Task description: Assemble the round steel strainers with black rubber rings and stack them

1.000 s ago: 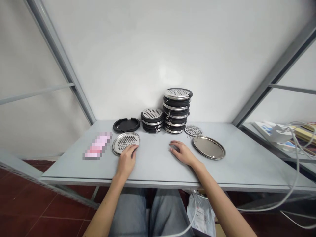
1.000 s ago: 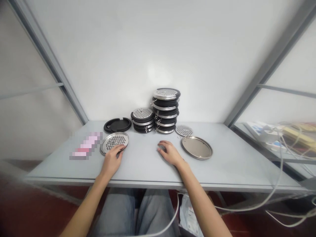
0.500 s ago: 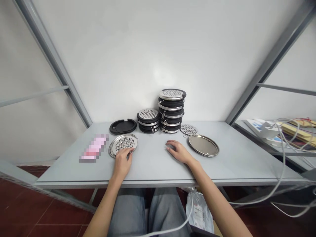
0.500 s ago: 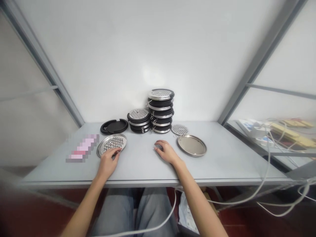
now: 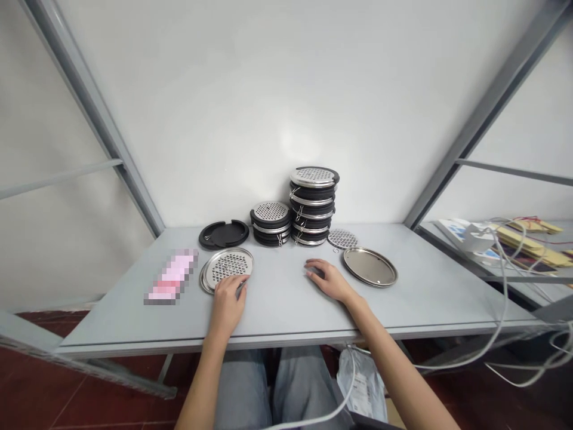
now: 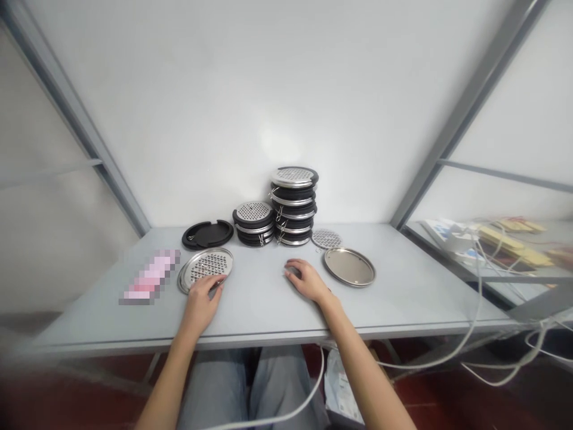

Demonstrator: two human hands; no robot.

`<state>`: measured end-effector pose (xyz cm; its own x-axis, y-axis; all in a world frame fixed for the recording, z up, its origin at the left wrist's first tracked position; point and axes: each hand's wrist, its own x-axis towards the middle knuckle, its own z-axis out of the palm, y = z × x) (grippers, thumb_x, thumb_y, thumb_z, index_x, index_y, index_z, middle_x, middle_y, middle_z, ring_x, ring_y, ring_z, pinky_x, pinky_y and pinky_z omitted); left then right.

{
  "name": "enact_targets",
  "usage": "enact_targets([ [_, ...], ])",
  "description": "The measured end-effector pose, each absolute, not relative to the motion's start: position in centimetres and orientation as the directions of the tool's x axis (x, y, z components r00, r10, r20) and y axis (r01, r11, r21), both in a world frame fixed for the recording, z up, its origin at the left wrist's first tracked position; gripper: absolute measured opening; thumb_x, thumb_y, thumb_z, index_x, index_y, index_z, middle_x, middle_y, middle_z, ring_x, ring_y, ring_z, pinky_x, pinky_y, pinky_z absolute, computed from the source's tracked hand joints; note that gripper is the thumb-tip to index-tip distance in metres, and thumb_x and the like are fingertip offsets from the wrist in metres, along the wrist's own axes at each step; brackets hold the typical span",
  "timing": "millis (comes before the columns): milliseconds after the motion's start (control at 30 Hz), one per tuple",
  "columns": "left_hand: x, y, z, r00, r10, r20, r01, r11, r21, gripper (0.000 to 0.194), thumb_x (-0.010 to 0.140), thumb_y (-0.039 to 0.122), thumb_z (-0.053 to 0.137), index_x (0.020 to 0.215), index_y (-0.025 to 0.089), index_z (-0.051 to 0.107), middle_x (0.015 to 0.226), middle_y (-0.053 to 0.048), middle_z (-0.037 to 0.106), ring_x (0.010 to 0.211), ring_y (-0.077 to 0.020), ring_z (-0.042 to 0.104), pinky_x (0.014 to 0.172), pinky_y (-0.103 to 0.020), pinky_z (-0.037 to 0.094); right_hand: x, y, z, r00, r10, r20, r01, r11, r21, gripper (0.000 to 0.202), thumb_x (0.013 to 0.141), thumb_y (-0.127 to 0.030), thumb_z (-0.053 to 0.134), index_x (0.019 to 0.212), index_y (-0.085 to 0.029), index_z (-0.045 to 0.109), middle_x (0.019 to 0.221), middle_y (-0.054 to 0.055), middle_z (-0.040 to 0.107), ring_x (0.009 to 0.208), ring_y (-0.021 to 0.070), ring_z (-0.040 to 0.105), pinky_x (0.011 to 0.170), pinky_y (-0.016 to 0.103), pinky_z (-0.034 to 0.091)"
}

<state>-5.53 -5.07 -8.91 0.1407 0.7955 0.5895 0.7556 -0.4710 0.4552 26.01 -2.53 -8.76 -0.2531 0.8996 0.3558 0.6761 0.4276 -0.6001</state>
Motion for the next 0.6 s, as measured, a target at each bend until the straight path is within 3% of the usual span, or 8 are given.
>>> enact_targets([
  [233,-5.49,-5.2,-9.06,0.131,0.799,0.586,0.742,-0.472,0.477,0.02,0.089,0.023,0.054,0.106,0.02,0.064,0.103,-0.008,0.069,0.099,-0.0256,0.06,0.09,-0.043,0.044,25.9,-2.78,-8.65,-0.239,0.916,0.321,0.7,0.392,-0.597,0.031,0.09,-0.038,0.051,0.11,-0.019,0.066,0.125,0.013,0.063,0.117,0.026,0.058,0.104,0.044,0.042],
  [600,-5.54,-5.09,-9.41,0.155,0.802,0.577,0.749,-0.476,0.461,0.021,0.091,0.021,0.05,0.108,0.021,0.063,0.104,-0.007,0.067,0.1,-0.0252,0.058,0.091,-0.043,0.043,25.86,-2.67,-8.71,-0.234,0.929,0.287,0.721,0.364,-0.59,0.033,0.091,-0.038,0.05,0.115,-0.02,0.064,0.128,0.012,0.06,0.121,0.0262,0.054,0.107,0.045,0.04],
])
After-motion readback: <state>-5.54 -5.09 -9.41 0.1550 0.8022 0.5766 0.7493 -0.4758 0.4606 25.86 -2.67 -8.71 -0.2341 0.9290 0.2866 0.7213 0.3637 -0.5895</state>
